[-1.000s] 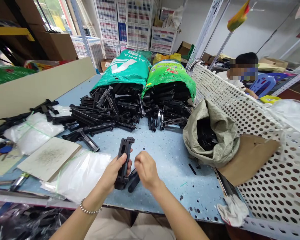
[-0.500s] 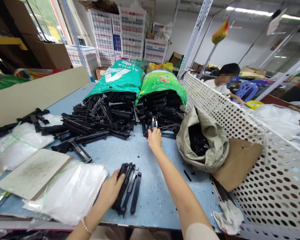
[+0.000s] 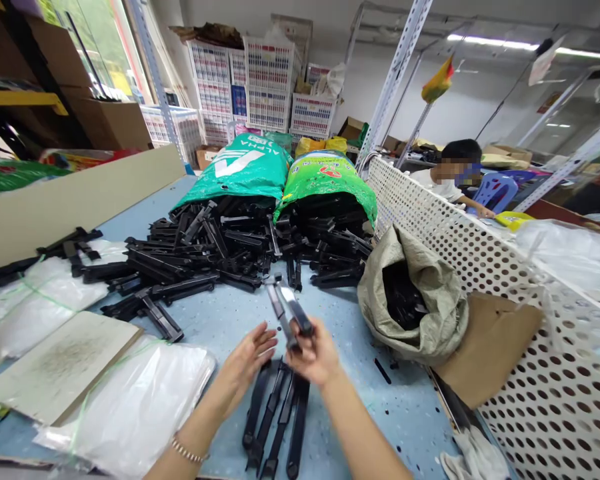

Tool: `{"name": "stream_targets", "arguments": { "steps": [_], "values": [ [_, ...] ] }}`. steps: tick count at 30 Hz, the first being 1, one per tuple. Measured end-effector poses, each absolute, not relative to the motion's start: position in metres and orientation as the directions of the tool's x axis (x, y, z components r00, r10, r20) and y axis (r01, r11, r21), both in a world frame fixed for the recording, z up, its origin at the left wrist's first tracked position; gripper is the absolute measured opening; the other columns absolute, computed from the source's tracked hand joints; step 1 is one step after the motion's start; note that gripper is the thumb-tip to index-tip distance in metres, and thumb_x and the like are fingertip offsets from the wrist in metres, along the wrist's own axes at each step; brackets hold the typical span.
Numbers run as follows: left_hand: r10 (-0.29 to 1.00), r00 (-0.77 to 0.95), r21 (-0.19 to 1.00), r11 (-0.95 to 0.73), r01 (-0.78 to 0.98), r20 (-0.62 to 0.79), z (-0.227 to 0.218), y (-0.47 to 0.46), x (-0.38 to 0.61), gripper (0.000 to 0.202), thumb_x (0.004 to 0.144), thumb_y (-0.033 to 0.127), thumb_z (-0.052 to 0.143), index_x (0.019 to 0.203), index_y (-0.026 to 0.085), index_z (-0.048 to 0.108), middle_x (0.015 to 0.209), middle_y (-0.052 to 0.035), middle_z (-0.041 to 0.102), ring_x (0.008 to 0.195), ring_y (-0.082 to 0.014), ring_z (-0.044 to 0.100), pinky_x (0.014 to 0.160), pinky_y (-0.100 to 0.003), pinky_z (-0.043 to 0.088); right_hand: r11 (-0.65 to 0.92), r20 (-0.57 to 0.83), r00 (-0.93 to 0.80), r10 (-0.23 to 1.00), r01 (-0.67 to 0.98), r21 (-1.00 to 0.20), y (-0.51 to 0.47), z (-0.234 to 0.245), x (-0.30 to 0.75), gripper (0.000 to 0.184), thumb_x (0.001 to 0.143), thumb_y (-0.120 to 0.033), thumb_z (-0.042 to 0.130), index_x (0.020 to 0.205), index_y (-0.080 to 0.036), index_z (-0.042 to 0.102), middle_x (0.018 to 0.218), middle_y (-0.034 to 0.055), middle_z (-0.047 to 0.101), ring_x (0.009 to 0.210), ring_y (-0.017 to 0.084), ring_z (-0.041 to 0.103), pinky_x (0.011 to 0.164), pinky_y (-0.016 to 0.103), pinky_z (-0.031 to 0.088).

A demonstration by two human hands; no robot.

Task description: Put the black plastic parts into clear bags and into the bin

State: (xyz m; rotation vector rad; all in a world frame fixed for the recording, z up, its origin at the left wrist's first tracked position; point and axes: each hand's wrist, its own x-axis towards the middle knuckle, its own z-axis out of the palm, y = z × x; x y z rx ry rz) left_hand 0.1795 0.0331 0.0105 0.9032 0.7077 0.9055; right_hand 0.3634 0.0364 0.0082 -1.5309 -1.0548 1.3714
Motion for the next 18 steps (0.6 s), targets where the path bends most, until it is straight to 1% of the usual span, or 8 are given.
{"name": "stream_targets", "arguments": {
  "steps": [1,3,6,8,10,12,14,18],
  "values": [
    [0.849,0.515,0.791,0.395,-0.467,-0.120,0.018,0.034,0.188,0.066,0.078,0.063,0.057,0.126,0.018,0.054,0.123,-0.0147,0.061,0.117,-0.0293,0.056,0.102,-0.046,0.040,-0.342,-0.322,-0.141,0.936,-0.154,-0.927,0.017,0.002,0.353,0.055,0.085,-0.071,0.018,0.070,-0.023,0.041,0.045,-0.0127,0.019,0.031,0.005,0.014,0.039,0.021,0.031],
    [0.826,0.554,0.690,0.462,-0.557,-0.106,0.031,0.031,0.198,0.066,0.078,0.062,0.059,0.127,0.018,0.051,0.112,-0.0130,0.065,0.110,-0.0286,0.060,0.096,-0.044,0.045,-0.464,-0.340,-0.401,0.851,-0.269,-0.844,-0.011,-0.003,0.340,0.054,0.083,-0.072,0.029,0.072,-0.021,0.045,0.043,-0.0113,0.028,0.029,0.006,0.024,0.036,0.022,0.029],
    [0.867,0.453,0.828,0.403,-0.389,-0.208,0.044,0.021,0.194,0.057,0.081,0.052,0.061,0.125,0.019,0.049,0.085,-0.0043,0.066,0.081,-0.0220,0.065,0.074,-0.036,0.052,-0.348,-0.327,-0.259,0.909,-0.039,-0.937,-0.023,0.014,0.340,0.048,0.088,-0.062,0.038,0.090,-0.017,0.055,0.059,-0.0012,0.055,0.043,0.013,0.051,0.044,0.025,0.037],
    [0.902,0.374,0.937,0.299,-0.181,-0.216,0.050,0.013,0.186,0.051,0.082,0.051,0.060,0.121,0.018,0.051,0.082,-0.0023,0.064,0.075,-0.0203,0.063,0.071,-0.034,0.051,-0.075,-0.073,0.016,0.997,0.262,-0.962,-0.016,0.032,0.346,0.044,0.092,-0.057,0.037,0.102,-0.018,0.056,0.077,0.0040,0.062,0.061,0.016,0.058,0.057,0.029,0.042],
    [0.922,0.355,0.983,0.181,-0.033,-0.157,0.054,0.005,0.179,0.048,0.084,0.051,0.057,0.119,0.018,0.053,0.093,-0.0045,0.066,0.086,-0.0223,0.063,0.080,-0.036,0.050,0.179,0.280,0.089,0.956,0.583,-0.793,-0.002,0.045,0.348,0.040,0.093,-0.054,0.039,0.100,-0.019,0.056,0.086,0.0066,0.061,0.076,0.019,0.057,0.070,0.033,0.043],
    [0.927,0.364,0.996,0.086,0.037,-0.094,0.057,0.000,0.176,0.046,0.088,0.049,0.051,0.123,0.019,0.051,0.108,-0.0071,0.065,0.102,-0.0243,0.060,0.091,-0.037,0.045,0.350,0.502,-0.038,0.864,0.762,-0.544,0.013,0.049,0.345,0.038,0.094,-0.051,0.038,0.087,-0.019,0.057,0.083,0.0078,0.059,0.080,0.021,0.054,0.073,0.035,0.041],
    [0.929,0.366,0.997,0.025,0.079,-0.053,0.056,0.000,0.176,0.046,0.090,0.047,0.047,0.127,0.019,0.049,0.117,-0.0086,0.063,0.111,-0.0251,0.056,0.097,-0.039,0.041,0.393,0.561,-0.099,0.822,0.811,-0.433,0.023,0.046,0.338,0.041,0.098,-0.046,0.030,0.075,-0.020,0.053,0.073,0.0062,0.055,0.073,0.020,0.051,0.068,0.033,0.039],
    [0.964,0.266,0.988,-0.037,0.149,-0.004,0.047,0.012,0.170,0.045,0.090,0.046,0.047,0.126,0.018,0.052,0.122,-0.0098,0.061,0.117,-0.0255,0.053,0.102,-0.039,0.037,0.313,0.432,-0.055,0.900,0.772,-0.553,0.010,0.031,0.325,0.045,0.102,-0.039,0.019,0.071,-0.021,0.047,0.063,0.0010,0.050,0.060,0.015,0.047,0.060,0.029,0.035]
  ]
}}
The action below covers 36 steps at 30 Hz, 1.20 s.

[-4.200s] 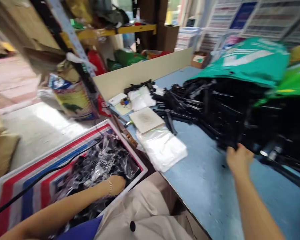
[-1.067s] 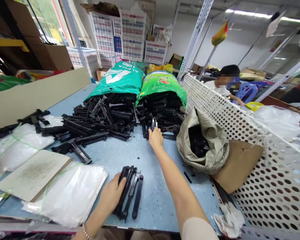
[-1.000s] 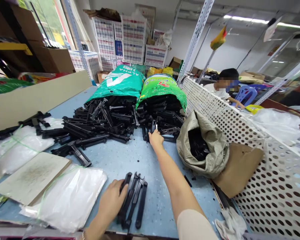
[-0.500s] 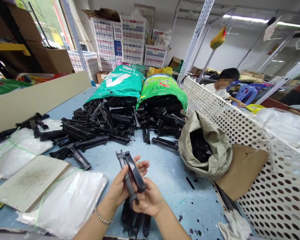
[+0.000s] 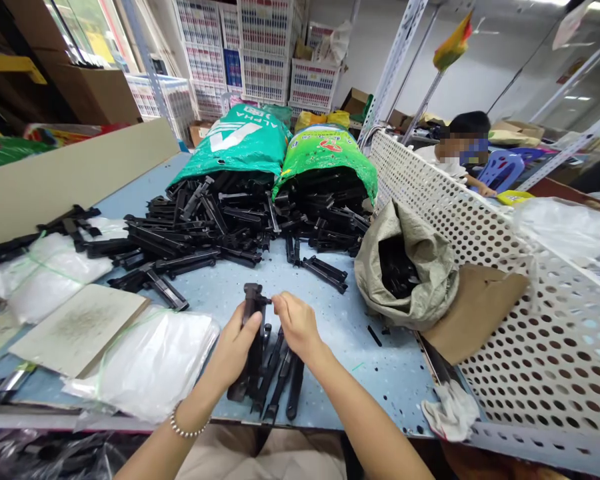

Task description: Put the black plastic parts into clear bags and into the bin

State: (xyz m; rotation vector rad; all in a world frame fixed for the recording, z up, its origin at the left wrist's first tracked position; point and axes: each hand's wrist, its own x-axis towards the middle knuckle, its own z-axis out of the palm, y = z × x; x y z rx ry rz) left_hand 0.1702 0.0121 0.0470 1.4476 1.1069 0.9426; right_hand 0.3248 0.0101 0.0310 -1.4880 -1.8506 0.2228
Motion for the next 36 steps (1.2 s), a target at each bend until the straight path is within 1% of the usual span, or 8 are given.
{"name": "stream_targets", "arguments": {
  "steps": [8,12,17,22,26,29,33,36],
  "values": [
    [0.980,0.189,0.974,0.020,0.224,-0.063,0.020,0.042,0.155,0.043,0.090,0.049,0.043,0.115,0.017,0.059,0.087,-0.0053,0.068,0.080,-0.0213,0.065,0.075,-0.032,0.049,0.541,0.443,-0.406,0.799,0.808,-0.234,-0.041,-0.004,0.309,0.042,0.099,-0.042,0.031,0.077,-0.018,0.058,0.070,0.0050,0.057,0.069,0.019,0.046,0.067,0.034,0.033],
    [0.958,0.204,0.766,0.023,0.642,-0.200,-0.001,0.042,0.147,0.042,0.094,0.040,0.035,0.121,0.014,0.055,0.074,-0.0086,0.069,0.068,-0.0248,0.067,0.066,-0.033,0.047,0.099,0.197,-0.040,0.980,0.949,-0.300,0.018,0.002,0.359,0.035,0.099,-0.028,0.030,0.089,-0.021,0.063,0.088,0.0068,0.065,0.085,0.019,0.055,0.078,0.030,0.039],
    [0.949,0.251,0.456,-0.140,0.879,-0.193,-0.027,0.009,0.150,0.045,0.095,0.039,0.034,0.129,0.017,0.053,0.090,-0.0150,0.071,0.083,-0.0288,0.068,0.072,-0.037,0.048,-0.244,0.164,0.297,0.941,0.928,-0.283,0.086,0.017,0.433,0.037,0.091,-0.008,0.034,0.120,-0.010,0.057,0.117,0.0210,0.060,0.114,0.029,0.050,0.096,0.042,0.033],
    [0.945,0.291,0.696,-0.309,0.648,0.149,-0.026,0.003,0.164,0.050,0.092,0.041,0.042,0.134,0.016,0.048,0.123,-0.0173,0.058,0.117,-0.0314,0.052,0.101,-0.049,0.039,-0.274,0.108,0.329,0.938,0.896,-0.349,0.072,0.013,0.423,0.030,0.091,-0.015,0.040,0.113,-0.010,0.060,0.109,0.0186,0.063,0.106,0.027,0.056,0.091,0.037,0.041],
    [0.954,0.282,0.976,-0.146,0.162,0.096,0.004,0.015,0.186,0.069,0.092,0.044,0.042,0.150,0.021,0.013,0.148,-0.0152,0.035,0.132,-0.0257,0.041,0.109,-0.045,0.033,0.015,0.187,0.125,0.974,0.793,-0.609,0.017,0.011,0.365,0.028,0.097,-0.027,0.035,0.117,-0.021,0.055,0.110,0.0065,0.063,0.101,0.018,0.059,0.085,0.029,0.046],
    [0.949,0.308,0.998,-0.070,0.000,0.067,0.029,0.012,0.195,0.065,0.093,0.042,0.040,0.150,0.021,0.015,0.153,-0.0109,0.030,0.141,-0.0243,0.028,0.116,-0.043,0.022,0.214,0.352,0.108,0.930,0.621,-0.754,-0.010,0.020,0.338,0.026,0.099,-0.036,0.034,0.106,-0.022,0.055,0.094,0.0042,0.061,0.087,0.018,0.059,0.076,0.030,0.047],
    [0.915,0.404,1.000,-0.015,0.001,0.013,0.042,-0.003,0.192,0.058,0.092,0.038,0.043,0.146,0.021,0.029,0.153,-0.0074,0.033,0.143,-0.0254,0.024,0.118,-0.044,0.017,0.337,0.596,0.089,0.798,0.754,-0.564,0.004,0.033,0.337,0.031,0.096,-0.046,0.037,0.088,-0.021,0.053,0.082,0.0056,0.056,0.079,0.020,0.052,0.073,0.033,0.043],
    [0.932,0.361,1.000,0.013,0.018,-0.019,0.042,-0.004,0.186,0.055,0.093,0.036,0.041,0.145,0.021,0.030,0.150,-0.0070,0.038,0.141,-0.0235,0.029,0.117,-0.041,0.018,0.315,0.572,0.076,0.816,0.772,-0.552,0.023,0.033,0.338,0.038,0.097,-0.047,0.033,0.074,-0.022,0.050,0.070,0.0034,0.053,0.068,0.019,0.049,0.066,0.032,0.039]
  ]
}}
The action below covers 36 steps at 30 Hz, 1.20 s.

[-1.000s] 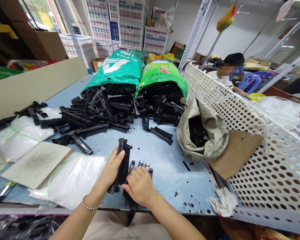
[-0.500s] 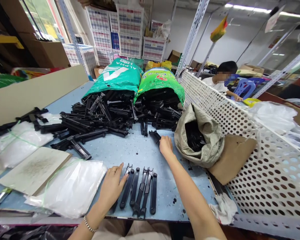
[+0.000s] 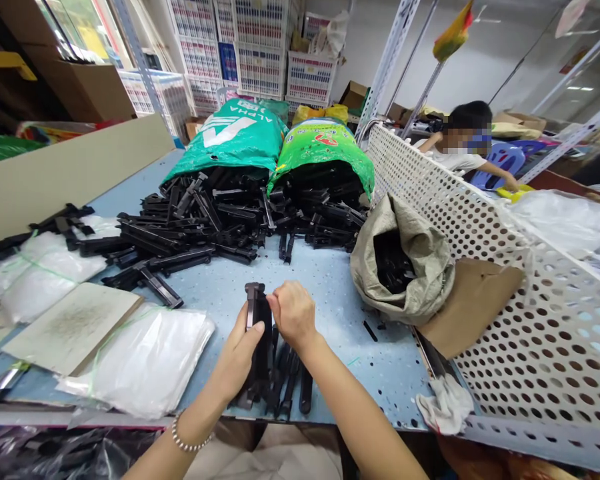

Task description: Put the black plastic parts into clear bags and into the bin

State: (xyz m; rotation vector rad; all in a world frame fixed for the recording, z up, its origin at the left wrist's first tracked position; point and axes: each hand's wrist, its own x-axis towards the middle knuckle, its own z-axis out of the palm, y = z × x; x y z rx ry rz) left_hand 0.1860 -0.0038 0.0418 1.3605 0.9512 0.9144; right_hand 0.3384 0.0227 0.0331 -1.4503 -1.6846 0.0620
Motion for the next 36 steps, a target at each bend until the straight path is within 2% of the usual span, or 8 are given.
{"name": "stream_targets", "arguments": {
  "steps": [4,9,15,20,24,30,33,36],
  "values": [
    [0.976,0.217,0.998,0.009,0.056,-0.021,0.041,0.012,0.177,0.051,0.092,0.038,0.043,0.139,0.019,0.039,0.142,-0.0088,0.047,0.133,-0.0242,0.040,0.113,-0.038,0.027,0.254,0.367,0.054,0.929,0.630,-0.734,0.006,0.021,0.325,0.046,0.100,-0.044,0.020,0.073,-0.022,0.050,0.065,0.0007,0.051,0.060,0.016,0.049,0.060,0.029,0.038],
    [0.986,0.161,0.980,0.012,0.199,-0.044,0.041,0.033,0.166,0.044,0.092,0.039,0.039,0.129,0.018,0.050,0.115,-0.0082,0.064,0.106,-0.0231,0.059,0.092,-0.034,0.045,0.431,0.449,-0.214,0.867,0.774,-0.463,-0.041,0.001,0.305,0.040,0.097,-0.048,0.030,0.081,-0.019,0.054,0.077,0.0071,0.058,0.073,0.021,0.050,0.069,0.035,0.037],
    [0.969,0.172,0.621,-0.026,0.783,-0.177,0.025,0.046,0.139,0.046,0.093,0.038,0.032,0.129,0.014,0.049,0.095,-0.0160,0.071,0.088,-0.0330,0.067,0.076,-0.039,0.046,-0.047,-0.052,0.018,0.998,0.774,-0.632,0.022,0.003,0.332,0.037,0.099,-0.044,0.029,0.084,-0.021,0.054,0.080,0.0008,0.062,0.076,0.015,0.058,0.069,0.026,0.042],
    [0.918,0.208,0.411,-0.054,0.910,-0.339,0.000,0.012,0.142,0.050,0.095,0.035,0.028,0.139,0.013,0.040,0.089,-0.0174,0.073,0.085,-0.0329,0.070,0.072,-0.038,0.047,-0.327,-0.071,0.347,0.935,0.768,-0.551,0.127,0.010,0.362,0.046,0.099,-0.044,0.023,0.126,-0.012,0.042,0.129,0.0221,0.049,0.117,0.028,0.051,0.090,0.039,0.040],
    [0.929,0.205,0.402,-0.068,0.913,-0.307,-0.015,-0.006,0.147,0.055,0.096,0.042,0.028,0.141,0.013,0.038,0.091,-0.0180,0.073,0.088,-0.0331,0.069,0.074,-0.040,0.048,-0.393,-0.170,0.361,0.917,0.745,-0.538,0.162,0.008,0.367,0.044,0.096,-0.043,0.035,0.118,-0.008,0.049,0.116,0.0250,0.058,0.111,0.033,0.056,0.090,0.043,0.040],
    [0.970,0.238,0.797,-0.116,0.592,-0.036,-0.023,0.019,0.145,0.049,0.090,0.042,0.039,0.129,0.015,0.053,0.105,-0.0139,0.066,0.100,-0.0267,0.063,0.092,-0.042,0.046,-0.314,-0.233,0.213,0.949,0.714,-0.626,0.131,0.007,0.383,0.026,0.091,-0.036,0.044,0.099,-0.014,0.056,0.086,0.0119,0.066,0.085,0.024,0.063,0.073,0.033,0.045],
    [0.972,0.189,0.983,0.113,0.144,-0.139,-0.013,0.041,0.166,0.052,0.086,0.048,0.048,0.127,0.017,0.050,0.111,-0.0120,0.063,0.099,-0.0220,0.063,0.091,-0.038,0.048,-0.278,-0.281,0.102,0.954,0.650,-0.707,0.087,0.007,0.375,0.034,0.095,-0.042,0.033,0.093,-0.016,0.055,0.065,0.0014,0.059,0.057,0.016,0.056,0.054,0.027,0.042],
    [0.917,0.220,0.862,0.390,-0.322,-0.333,0.007,0.058,0.186,0.053,0.084,0.057,0.050,0.119,0.017,0.049,0.103,-0.0109,0.063,0.090,-0.0197,0.065,0.078,-0.033,0.053,-0.170,-0.255,-0.072,0.964,0.569,-0.804,0.032,0.010,0.357,0.031,0.093,-0.045,0.040,0.094,-0.019,0.055,0.064,-0.0027,0.055,0.053,0.013,0.051,0.051,0.024,0.041]
  ]
}}
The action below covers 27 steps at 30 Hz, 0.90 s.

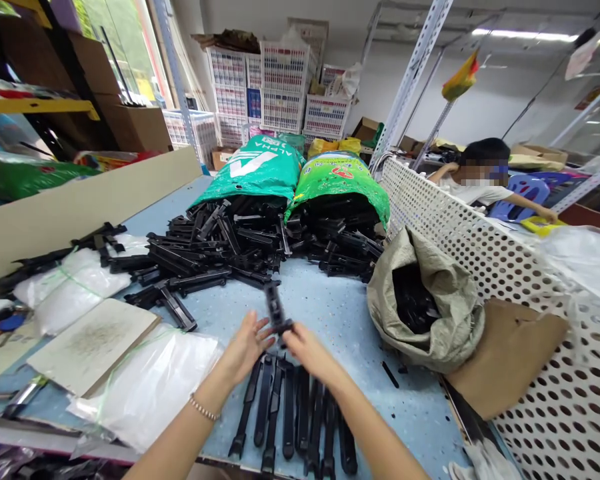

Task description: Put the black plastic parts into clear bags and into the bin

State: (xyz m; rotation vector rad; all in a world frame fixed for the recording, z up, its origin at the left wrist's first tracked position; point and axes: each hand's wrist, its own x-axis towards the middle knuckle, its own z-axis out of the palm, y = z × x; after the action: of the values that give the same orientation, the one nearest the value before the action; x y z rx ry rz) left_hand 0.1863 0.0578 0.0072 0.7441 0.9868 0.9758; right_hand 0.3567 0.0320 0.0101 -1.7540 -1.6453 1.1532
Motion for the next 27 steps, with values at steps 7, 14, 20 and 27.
{"name": "stream_targets", "arguments": {
  "steps": [7,14,20,27],
  "values": [
    [0.828,0.474,0.811,0.483,-0.331,-0.299,0.053,0.027,0.181,0.044,0.070,0.051,0.071,0.093,0.019,0.052,0.061,0.0058,0.052,0.047,-0.0076,0.048,0.046,-0.020,0.039,0.270,0.341,-0.013,0.940,0.638,-0.721,-0.004,0.047,0.347,0.035,0.098,-0.047,0.031,0.098,-0.021,0.055,0.076,0.0028,0.056,0.071,0.018,0.054,0.066,0.030,0.044],
    [0.787,0.466,0.733,0.584,-0.350,-0.404,0.056,-0.004,0.187,0.040,0.071,0.051,0.068,0.088,0.020,0.049,0.071,0.0046,0.057,0.043,-0.0066,0.048,0.041,-0.021,0.041,0.445,0.594,-0.217,0.775,0.854,-0.269,0.043,0.044,0.334,0.050,0.099,-0.044,0.022,0.071,-0.020,0.057,0.065,0.0061,0.053,0.064,0.019,0.047,0.063,0.032,0.035],
    [0.838,0.307,0.748,0.543,-0.380,-0.452,0.044,0.019,0.167,0.041,0.071,0.053,0.068,0.082,0.016,0.056,0.061,0.0033,0.058,0.045,-0.0083,0.052,0.045,-0.020,0.041,0.592,0.514,-0.401,0.759,0.753,-0.286,-0.008,0.033,0.315,0.052,0.097,-0.054,0.024,0.083,-0.020,0.060,0.076,0.0065,0.061,0.071,0.019,0.053,0.068,0.032,0.037],
    [0.811,0.314,0.715,0.584,-0.385,-0.494,0.036,0.010,0.169,0.041,0.069,0.047,0.072,0.087,0.011,0.064,0.074,-0.0039,0.068,0.066,-0.0151,0.065,0.063,-0.025,0.051,0.799,0.663,-0.567,0.489,0.596,-0.080,-0.017,0.010,0.305,0.051,0.097,-0.055,0.027,0.074,-0.022,0.058,0.068,0.0045,0.056,0.074,0.020,0.052,0.073,0.036,0.040]
  ]
}}
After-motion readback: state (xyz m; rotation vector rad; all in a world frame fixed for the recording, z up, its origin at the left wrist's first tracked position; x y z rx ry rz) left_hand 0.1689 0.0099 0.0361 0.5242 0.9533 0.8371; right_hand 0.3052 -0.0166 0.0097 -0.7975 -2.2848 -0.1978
